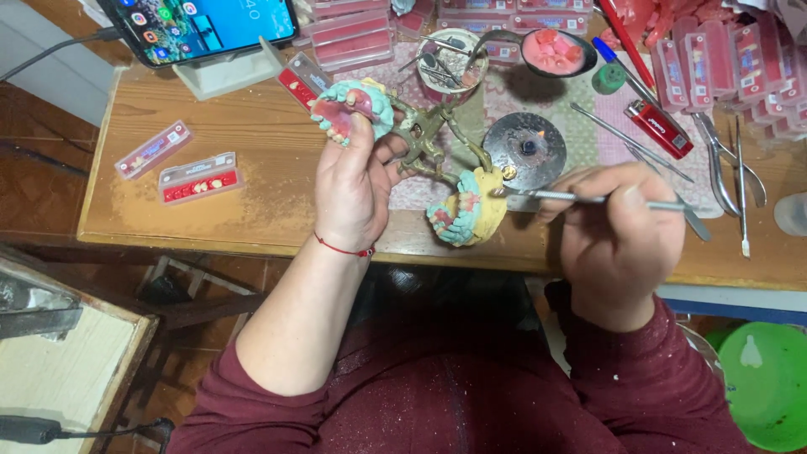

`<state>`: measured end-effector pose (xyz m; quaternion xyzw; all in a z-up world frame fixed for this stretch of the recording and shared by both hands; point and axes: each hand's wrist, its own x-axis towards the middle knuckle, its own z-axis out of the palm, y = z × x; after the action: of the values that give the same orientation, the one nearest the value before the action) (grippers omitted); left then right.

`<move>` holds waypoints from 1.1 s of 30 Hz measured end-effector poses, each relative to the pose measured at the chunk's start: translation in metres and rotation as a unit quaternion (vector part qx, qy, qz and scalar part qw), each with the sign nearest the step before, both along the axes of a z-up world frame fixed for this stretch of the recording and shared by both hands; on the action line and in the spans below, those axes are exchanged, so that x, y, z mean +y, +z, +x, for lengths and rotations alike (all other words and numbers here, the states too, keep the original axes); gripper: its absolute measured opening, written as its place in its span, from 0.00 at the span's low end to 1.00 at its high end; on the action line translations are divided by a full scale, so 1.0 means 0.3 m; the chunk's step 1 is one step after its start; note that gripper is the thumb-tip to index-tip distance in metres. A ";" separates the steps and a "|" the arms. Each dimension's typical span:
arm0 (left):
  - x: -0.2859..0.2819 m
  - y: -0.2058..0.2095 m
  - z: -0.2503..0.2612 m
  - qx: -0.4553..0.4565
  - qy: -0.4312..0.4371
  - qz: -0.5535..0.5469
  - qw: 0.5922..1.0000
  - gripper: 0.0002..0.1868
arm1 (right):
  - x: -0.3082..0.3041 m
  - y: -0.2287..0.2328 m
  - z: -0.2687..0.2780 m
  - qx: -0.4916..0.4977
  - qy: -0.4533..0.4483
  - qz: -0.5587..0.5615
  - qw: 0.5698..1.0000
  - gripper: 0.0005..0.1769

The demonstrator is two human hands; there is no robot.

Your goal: The person uses a rotary tool to grind a small pink object, then switches to a dental model to apply pink wax using a spatula. They later use the rotary tool again on a small object while seated at a cluttered workbench.

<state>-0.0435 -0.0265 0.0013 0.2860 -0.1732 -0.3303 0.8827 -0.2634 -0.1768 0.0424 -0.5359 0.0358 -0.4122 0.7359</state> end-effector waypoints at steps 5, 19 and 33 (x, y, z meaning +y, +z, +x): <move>-0.001 -0.007 0.001 -0.009 0.001 -0.005 1.000 0.20 | 0.012 -0.008 0.006 0.006 0.023 -0.029 0.999 0.16; -0.004 -0.017 0.007 -0.009 0.005 0.009 1.000 0.22 | 0.010 -0.039 0.021 0.015 0.058 -0.043 0.997 0.16; -0.007 -0.015 0.006 -0.001 0.010 0.012 1.000 0.19 | 0.001 -0.027 0.026 0.019 0.045 -0.073 0.996 0.15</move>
<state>-0.0417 -0.0287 -0.0032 0.2988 -0.1671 -0.3237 0.8820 -0.2558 -0.1763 0.0344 -0.5973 -0.0045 -0.3697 0.7117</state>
